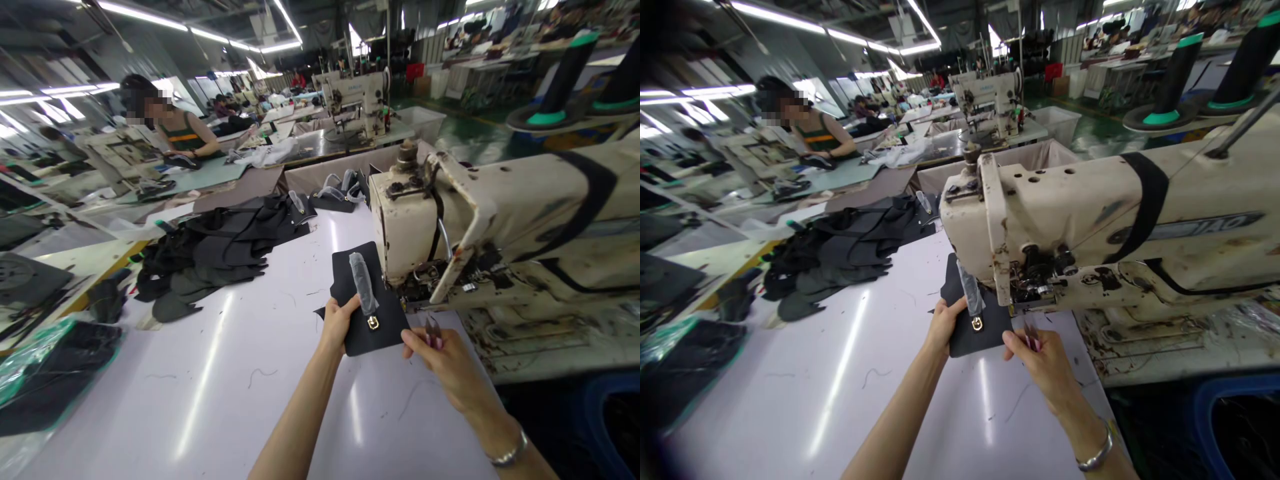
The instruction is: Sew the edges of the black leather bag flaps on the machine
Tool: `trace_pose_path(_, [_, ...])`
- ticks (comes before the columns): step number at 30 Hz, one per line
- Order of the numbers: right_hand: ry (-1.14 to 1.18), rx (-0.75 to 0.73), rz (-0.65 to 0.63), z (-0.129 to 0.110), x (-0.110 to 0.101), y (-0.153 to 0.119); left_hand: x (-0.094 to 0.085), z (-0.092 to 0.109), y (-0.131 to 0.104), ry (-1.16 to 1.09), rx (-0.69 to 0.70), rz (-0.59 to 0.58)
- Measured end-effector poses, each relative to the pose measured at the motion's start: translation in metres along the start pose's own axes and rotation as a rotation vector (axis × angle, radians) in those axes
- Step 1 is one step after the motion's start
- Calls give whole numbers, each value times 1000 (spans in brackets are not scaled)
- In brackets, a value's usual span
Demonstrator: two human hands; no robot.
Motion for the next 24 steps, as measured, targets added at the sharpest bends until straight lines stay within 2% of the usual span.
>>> trace_pose_path(5, [41,-8,114,2,-1,16,6,8,20,31,33,-39])
trace_pose_path(13, [204,-49,332,6,5,31,11,18,44,113,20,1])
trace_pose_path(21, [309,-34,423,11,12,36,12,15,62,101,49,-69])
trace_pose_path(24, [314,-34,433,12,14,37,11,14,64,113,52,-63])
Point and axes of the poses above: each hand's wrist, its own y-axis towards the middle knuckle, its own x-axis out of the palm, z = x × y, the point moved 6 cm from there along y, towards the middle knuckle, and after that the axes turned 5 degrees about -z, right-handed, at the moved point
